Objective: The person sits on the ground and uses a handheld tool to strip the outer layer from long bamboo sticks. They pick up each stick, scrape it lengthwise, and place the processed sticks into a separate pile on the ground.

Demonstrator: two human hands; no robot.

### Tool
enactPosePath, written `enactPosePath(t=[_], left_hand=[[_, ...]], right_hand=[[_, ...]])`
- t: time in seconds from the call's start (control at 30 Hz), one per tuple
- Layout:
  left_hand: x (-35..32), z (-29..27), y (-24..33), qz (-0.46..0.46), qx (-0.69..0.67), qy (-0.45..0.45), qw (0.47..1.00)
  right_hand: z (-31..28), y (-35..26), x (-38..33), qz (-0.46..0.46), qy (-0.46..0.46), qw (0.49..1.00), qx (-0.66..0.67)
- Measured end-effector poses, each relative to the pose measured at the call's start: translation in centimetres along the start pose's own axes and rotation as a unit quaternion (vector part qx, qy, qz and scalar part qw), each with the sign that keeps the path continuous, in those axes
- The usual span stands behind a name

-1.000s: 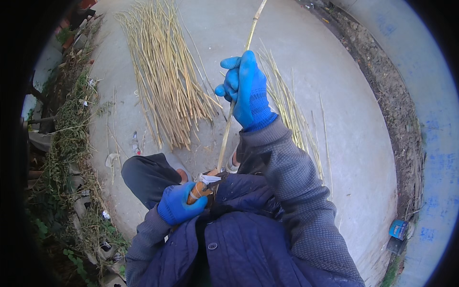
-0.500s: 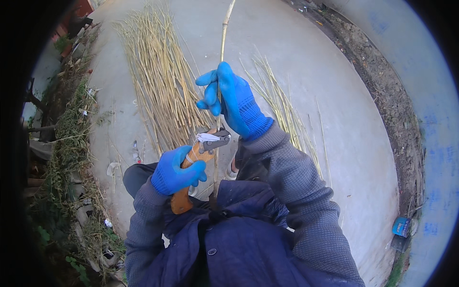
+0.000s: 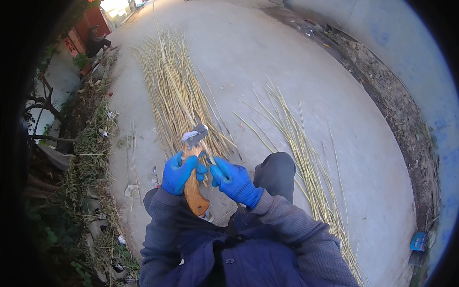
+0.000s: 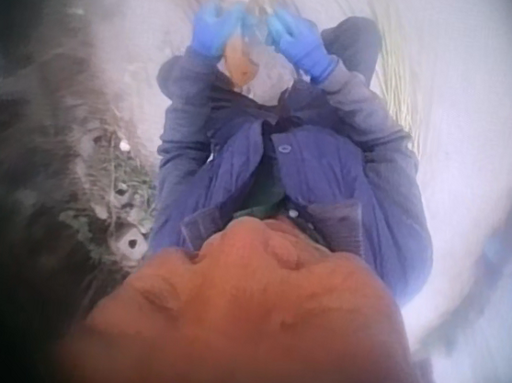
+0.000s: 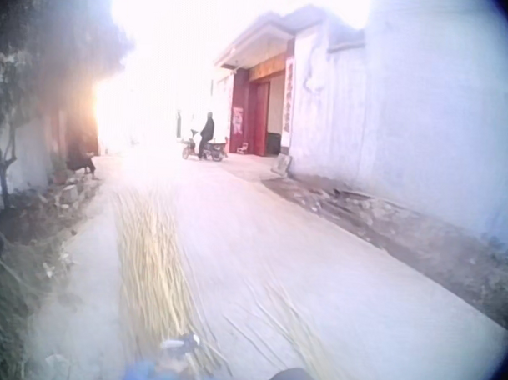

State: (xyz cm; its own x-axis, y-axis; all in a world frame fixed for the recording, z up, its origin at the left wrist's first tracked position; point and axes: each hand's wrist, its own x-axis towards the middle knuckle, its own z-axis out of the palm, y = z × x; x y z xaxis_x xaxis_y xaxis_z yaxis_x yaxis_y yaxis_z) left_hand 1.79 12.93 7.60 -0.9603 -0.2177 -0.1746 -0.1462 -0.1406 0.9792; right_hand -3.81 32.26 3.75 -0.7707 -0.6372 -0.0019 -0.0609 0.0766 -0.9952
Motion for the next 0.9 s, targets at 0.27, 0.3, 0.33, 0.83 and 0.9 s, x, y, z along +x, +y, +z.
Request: enactPosePath(t=[0.27, 0.3, 0.33, 0.83, 0.9], left_hand=[[-1.0, 0.5, -1.4, -0.046, -0.043, 0.014, 0.998], [-1.2, 0.6, -1.5, -0.059, -0.043, 0.007, 0.997], [-1.3, 0.9, -1.6, -0.050, -0.024, 0.018, 0.998], [3.7, -9.5, -5.8, 0.028, -0.166, 0.247, 0.954], [3.8, -14.4, -5.2, -0.043, -0.186, 0.179, 0.965]], right_hand=[[-1.2, -0.4, 0.9, -0.284, 0.117, 0.886, -0.348], [-1.2, -0.3, 0.9, -0.298, 0.121, 0.873, -0.365], [-1.3, -0.3, 0.9, -0.307, 0.115, 0.864, -0.383], [-4.9, 2.0, -5.9, -0.301, -0.076, 0.802, -0.511], [-7.2, 1.0, -9.2, -0.261, -0.111, 0.813, -0.509]])
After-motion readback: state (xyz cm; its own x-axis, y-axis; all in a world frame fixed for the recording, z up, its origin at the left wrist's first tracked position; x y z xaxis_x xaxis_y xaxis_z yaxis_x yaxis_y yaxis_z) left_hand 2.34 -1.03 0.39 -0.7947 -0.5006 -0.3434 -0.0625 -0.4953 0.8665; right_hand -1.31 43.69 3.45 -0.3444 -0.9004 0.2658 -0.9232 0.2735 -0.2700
